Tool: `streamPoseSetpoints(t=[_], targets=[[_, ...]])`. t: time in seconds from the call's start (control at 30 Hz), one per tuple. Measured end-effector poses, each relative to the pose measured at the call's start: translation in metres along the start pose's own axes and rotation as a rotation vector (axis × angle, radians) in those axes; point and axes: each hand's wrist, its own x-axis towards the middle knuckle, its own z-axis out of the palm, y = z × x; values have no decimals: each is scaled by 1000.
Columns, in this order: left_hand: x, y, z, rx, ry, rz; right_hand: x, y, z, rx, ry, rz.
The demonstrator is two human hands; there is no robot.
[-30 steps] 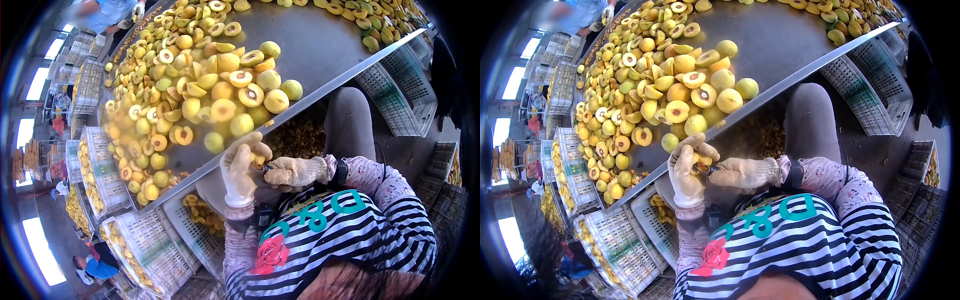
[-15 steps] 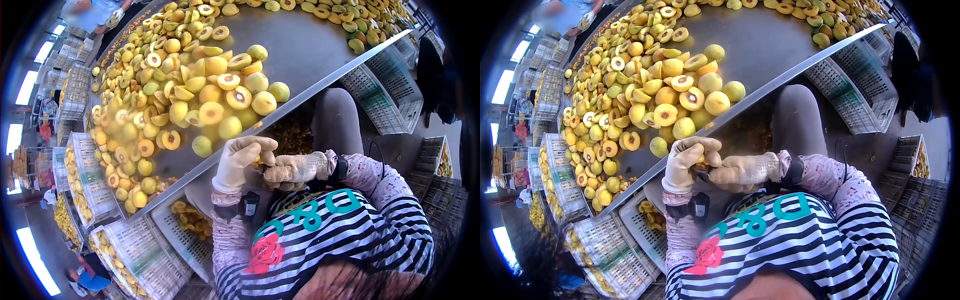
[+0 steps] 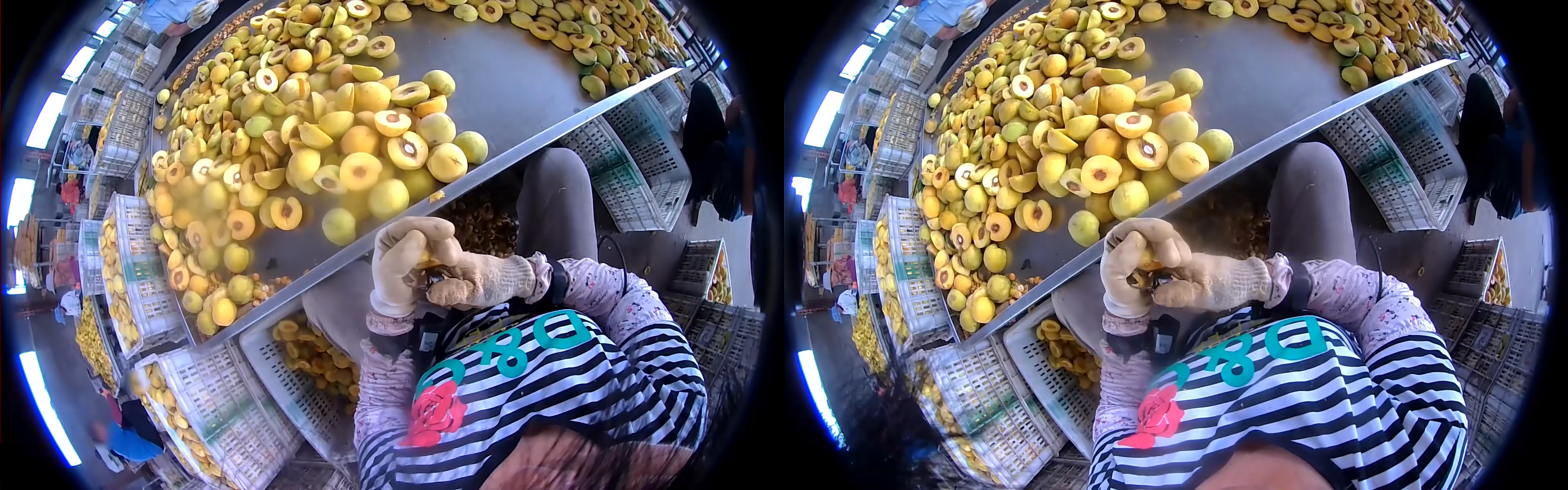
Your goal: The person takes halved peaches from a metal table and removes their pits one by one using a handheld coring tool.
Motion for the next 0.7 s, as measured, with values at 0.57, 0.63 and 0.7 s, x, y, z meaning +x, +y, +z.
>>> streamPoseSetpoints(t=[0.57,0.63,0.7], targets=[[-22,7,-11,6,241,-96,1,-32,-20,8,-458,615],[-50,36,-20,293,346,12,-2,-21,-24,111,-415,574],[-87,73,-21,634,524,-50,-5,0,-40,352,-394,505]])
